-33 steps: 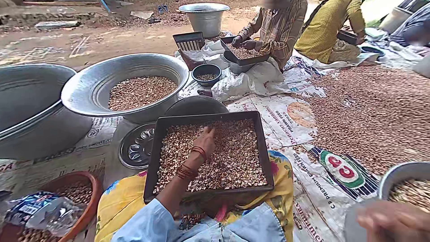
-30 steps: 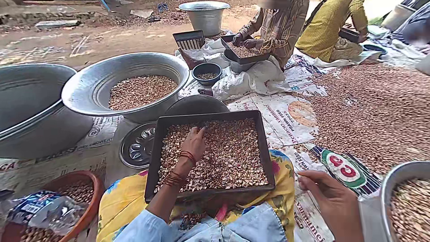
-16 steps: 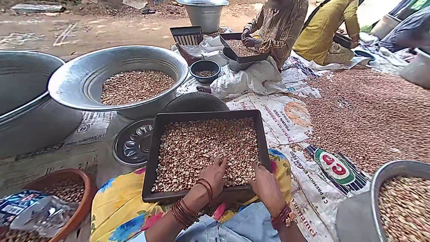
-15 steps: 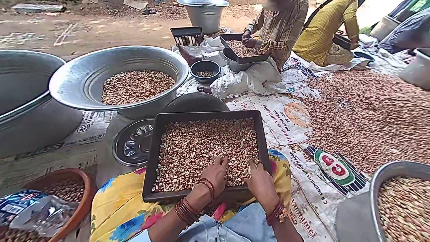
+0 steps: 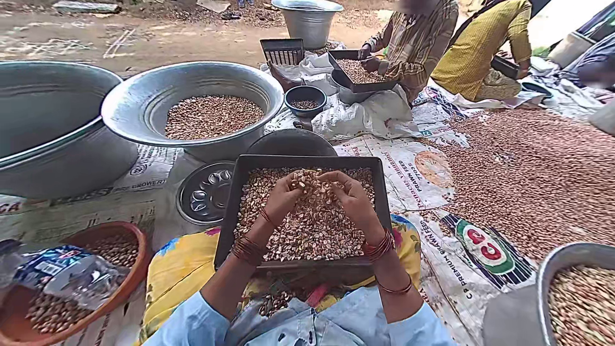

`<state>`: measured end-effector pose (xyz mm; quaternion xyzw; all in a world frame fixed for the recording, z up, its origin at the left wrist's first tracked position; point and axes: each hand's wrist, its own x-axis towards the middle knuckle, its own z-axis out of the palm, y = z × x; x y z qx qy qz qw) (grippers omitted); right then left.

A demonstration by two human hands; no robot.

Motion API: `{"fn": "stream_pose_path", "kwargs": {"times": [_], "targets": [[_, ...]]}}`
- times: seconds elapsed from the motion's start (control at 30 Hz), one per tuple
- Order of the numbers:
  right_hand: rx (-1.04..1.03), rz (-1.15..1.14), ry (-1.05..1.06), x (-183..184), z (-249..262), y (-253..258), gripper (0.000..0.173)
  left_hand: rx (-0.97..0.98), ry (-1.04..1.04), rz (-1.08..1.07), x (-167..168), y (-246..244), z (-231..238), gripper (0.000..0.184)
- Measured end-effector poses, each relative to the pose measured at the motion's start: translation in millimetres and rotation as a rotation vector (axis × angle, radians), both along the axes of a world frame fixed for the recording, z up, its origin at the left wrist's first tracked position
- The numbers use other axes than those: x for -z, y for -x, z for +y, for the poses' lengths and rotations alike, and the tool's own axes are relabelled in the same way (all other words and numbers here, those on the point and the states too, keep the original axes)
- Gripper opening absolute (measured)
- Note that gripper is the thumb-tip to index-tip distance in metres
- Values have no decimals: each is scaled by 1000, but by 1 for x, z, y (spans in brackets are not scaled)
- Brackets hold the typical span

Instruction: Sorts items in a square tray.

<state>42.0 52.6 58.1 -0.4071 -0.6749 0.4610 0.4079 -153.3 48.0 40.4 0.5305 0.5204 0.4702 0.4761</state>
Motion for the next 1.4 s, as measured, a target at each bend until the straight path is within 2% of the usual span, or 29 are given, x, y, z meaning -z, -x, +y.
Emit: {"fn": "stream_pose_path", "kwargs": {"times": [0.1, 0.17, 0.27, 0.37, 0.47, 0.63, 0.93, 1.0, 1.03, 1.13, 1.17, 1.27, 1.4], "targets": [[15, -4, -16, -25, -8, -14, 32, -1, -158, 129, -13, 15, -3, 49], [112, -79, -82, -28, -12, -32, 26, -17, -256, 192, -17, 22, -9, 49], [309, -470, -245, -11, -13, -66, 18, -49, -311, 306, -16, 30, -18, 47], [292, -969, -117, 10, -17, -83, 21, -60, -326, 492, -6, 38, -23, 45], [244, -1163, -84, 39, -19, -87, 21, -73, -343, 639, 4, 41, -23, 44], [302, -1241, -137, 57, -20, -77, 20, -93, -341, 774, 15, 41, -27, 32], [353, -1265, -159, 63, -21, -72, 18, 58, -181, 853, 39, 24, -35, 24], [263, -1110, -57, 47, -33, -71, 20, 88, -186, 854, 44, 14, -34, 22], [177, -956, -22, 37, -41, -72, 20, 97, -194, 853, 46, 9, -34, 21], [-134, -288, 15, 30, -61, -76, 15, 114, -273, 834, 54, -5, -33, 19], [-134, -215, 16, 30, -65, -75, 14, 128, -288, 824, 56, -8, -32, 19], [110, -550, -63, 34, -61, -70, 14, 158, -291, 800, 57, -17, -32, 21], [163, -838, -16, 57, -47, -47, 20, 89, -283, 795, 57, -8, -29, 23]]}}
